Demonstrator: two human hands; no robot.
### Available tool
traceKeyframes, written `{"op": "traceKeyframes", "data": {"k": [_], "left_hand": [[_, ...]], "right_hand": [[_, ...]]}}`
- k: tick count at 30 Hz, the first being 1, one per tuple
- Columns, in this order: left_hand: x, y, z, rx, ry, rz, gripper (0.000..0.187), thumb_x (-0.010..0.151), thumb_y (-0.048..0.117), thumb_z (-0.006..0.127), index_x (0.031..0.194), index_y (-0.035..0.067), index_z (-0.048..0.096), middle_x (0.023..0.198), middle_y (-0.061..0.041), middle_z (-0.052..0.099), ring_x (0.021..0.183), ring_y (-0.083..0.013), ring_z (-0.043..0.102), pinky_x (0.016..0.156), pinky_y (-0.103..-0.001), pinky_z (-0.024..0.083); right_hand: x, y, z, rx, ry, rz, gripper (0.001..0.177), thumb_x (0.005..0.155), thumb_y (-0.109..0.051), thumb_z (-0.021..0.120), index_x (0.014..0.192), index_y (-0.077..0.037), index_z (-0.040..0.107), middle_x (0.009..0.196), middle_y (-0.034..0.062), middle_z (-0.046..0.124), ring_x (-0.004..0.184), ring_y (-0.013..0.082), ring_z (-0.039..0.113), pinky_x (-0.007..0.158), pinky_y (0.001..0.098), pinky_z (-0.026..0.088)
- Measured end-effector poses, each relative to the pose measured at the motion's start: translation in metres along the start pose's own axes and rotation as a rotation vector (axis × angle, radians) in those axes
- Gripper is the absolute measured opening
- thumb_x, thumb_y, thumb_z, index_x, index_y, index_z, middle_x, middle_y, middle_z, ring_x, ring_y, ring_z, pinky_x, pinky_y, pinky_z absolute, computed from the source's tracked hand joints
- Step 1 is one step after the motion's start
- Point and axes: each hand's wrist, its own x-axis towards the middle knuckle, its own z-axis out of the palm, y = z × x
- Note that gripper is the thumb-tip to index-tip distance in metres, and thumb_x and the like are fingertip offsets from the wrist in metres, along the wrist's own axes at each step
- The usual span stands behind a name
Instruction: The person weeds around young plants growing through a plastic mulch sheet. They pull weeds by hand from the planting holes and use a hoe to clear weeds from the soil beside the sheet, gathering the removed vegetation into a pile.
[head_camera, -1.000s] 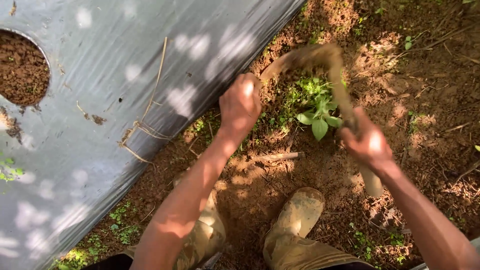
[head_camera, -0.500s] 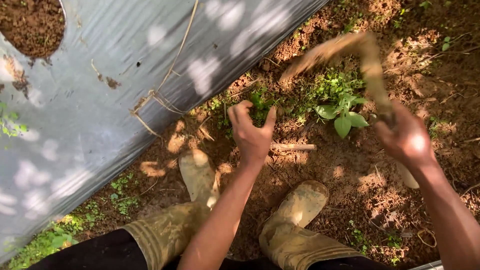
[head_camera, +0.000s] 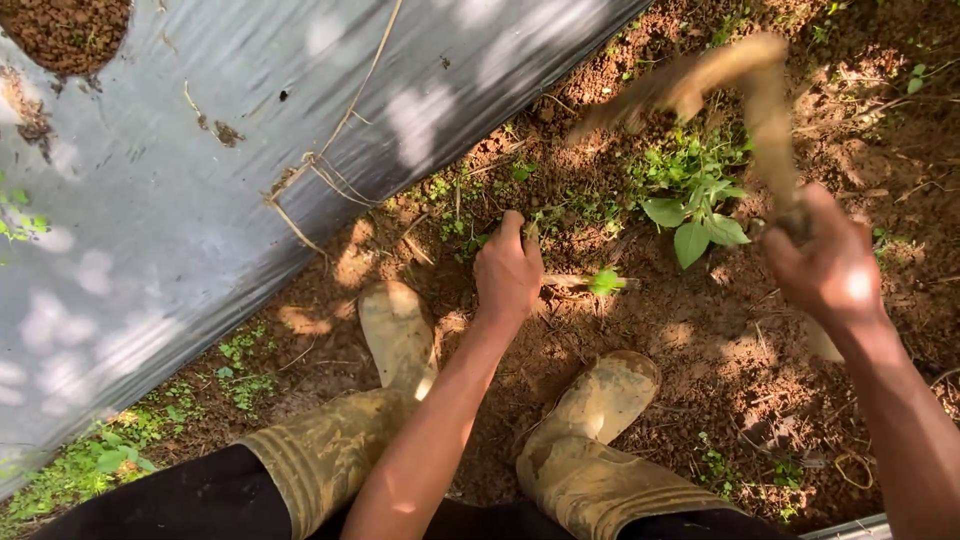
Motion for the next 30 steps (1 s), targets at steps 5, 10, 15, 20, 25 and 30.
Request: {"op": "traceKeyframes", "data": {"k": [5,10,15,20,25,30], "left_hand": [[-0.003,0.013,-0.002,-0.319,-0.038,-0.063,0.023,0.108,0.018,0.052,0.121,0.001,0.057,0.057,0.005,0.043,0.04,-0.0053,0.034,0.033,-0.022,0.022],[-0.01,0.031,0.004,-0.435,-0.115,-0.028,0.016,0.108,0.014,0.051,0.117,0.003,0.058,0.062,0.001,0.05,0.042,-0.0085,0.04,0.033,-0.025,0.03],[-0.027,0.05,0.018,-0.531,-0.179,0.154,0.061,0.104,0.059,0.029,0.111,0.005,0.058,0.062,0.01,0.037,0.043,-0.0055,0.028,0.031,-0.029,0.021],[-0.036,0.053,0.015,-0.216,-0.199,0.105,0.055,0.1,0.04,0.048,0.141,0.004,0.051,0.124,-0.02,0.062,0.092,-0.0323,0.069,0.069,-0.044,0.063],[-0.043,0.043,0.022,-0.033,-0.215,0.174,0.034,0.105,0.035,0.044,0.116,0.008,0.062,0.106,-0.014,0.065,0.055,-0.0183,0.063,0.033,-0.027,0.054],[-0.055,0.037,0.044,-0.056,-0.256,0.216,0.043,0.104,0.038,0.04,0.089,0.006,0.066,0.062,-0.002,0.062,0.04,-0.0112,0.054,0.028,-0.028,0.04]], "right_hand": [[0.007,-0.006,0.028,0.192,0.257,-0.36,0.024,0.09,0.014,0.038,0.101,-0.006,0.045,0.085,0.0069,0.052,0.06,0.0165,0.047,0.047,0.0289,0.045],[-0.008,-0.035,-0.002,-0.226,-0.156,-0.048,0.006,0.11,-0.015,0.047,0.113,-0.009,0.047,0.1,0.0134,0.051,0.053,0.0233,0.053,0.046,0.04,0.049],[0.0,-0.004,-0.005,-0.315,0.055,-0.144,0.013,0.111,-0.005,0.058,0.101,-0.001,0.051,0.075,0.0147,0.059,0.045,0.0236,0.05,0.036,0.0389,0.049],[-0.021,-0.103,0.014,-0.225,-0.149,0.127,0.009,0.109,-0.006,0.056,0.118,-0.005,0.053,0.084,0.0182,0.062,0.051,0.0251,0.052,0.04,0.0395,0.051],[0.013,-0.044,-0.025,-1.015,-0.169,-0.167,0.048,0.108,-0.031,0.055,0.155,-0.033,0.049,0.066,0.0047,0.075,0.04,0.0139,0.06,0.035,0.0239,0.056],[0.031,0.004,-0.029,-1.017,0.103,-0.442,0.014,0.116,-0.034,0.063,0.12,-0.021,0.064,0.072,-0.0031,0.07,0.044,0.0101,0.064,0.037,0.024,0.056]]}}
